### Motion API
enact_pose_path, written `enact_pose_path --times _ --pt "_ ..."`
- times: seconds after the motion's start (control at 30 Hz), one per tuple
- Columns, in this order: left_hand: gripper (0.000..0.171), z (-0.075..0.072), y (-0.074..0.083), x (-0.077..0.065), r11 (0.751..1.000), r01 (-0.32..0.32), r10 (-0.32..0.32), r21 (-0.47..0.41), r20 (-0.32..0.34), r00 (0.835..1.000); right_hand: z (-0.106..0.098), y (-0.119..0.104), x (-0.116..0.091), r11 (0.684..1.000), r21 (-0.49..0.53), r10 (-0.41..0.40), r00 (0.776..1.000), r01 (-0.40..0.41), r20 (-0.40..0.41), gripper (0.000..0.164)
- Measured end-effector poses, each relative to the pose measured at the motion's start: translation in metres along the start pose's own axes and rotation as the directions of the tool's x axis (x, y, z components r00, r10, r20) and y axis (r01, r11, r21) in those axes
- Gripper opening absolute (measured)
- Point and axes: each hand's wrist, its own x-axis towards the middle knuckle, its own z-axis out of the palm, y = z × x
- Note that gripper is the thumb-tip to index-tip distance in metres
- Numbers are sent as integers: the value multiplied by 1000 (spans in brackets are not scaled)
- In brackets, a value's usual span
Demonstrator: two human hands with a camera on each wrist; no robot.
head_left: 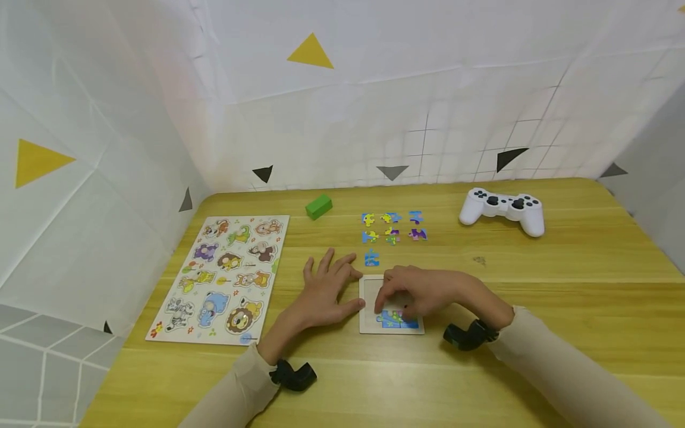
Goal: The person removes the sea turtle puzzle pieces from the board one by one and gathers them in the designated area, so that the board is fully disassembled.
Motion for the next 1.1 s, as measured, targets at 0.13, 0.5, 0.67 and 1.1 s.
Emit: enact_pose_path --times 0.13,0.5,0.67,1.1 --pt "51 0 0 0 1000 0 0 0 4 1000 1 0 -1 1000 1 -1 1000 1 -6 42" --pt "49 0 0 0 1000 6 -6 -4 1 1000 3 -1 2 1000 -11 -29 1000 29 -3 40" --pt "48 0 1 0 1000 6 -6 -10 -5 1000 5 -1 4 997 7 -74 997 74 -20 38" --pt "49 0 0 0 1000 9 -9 -12 -4 1000 9 5 5 967 228 -114 993 115 -19 31"
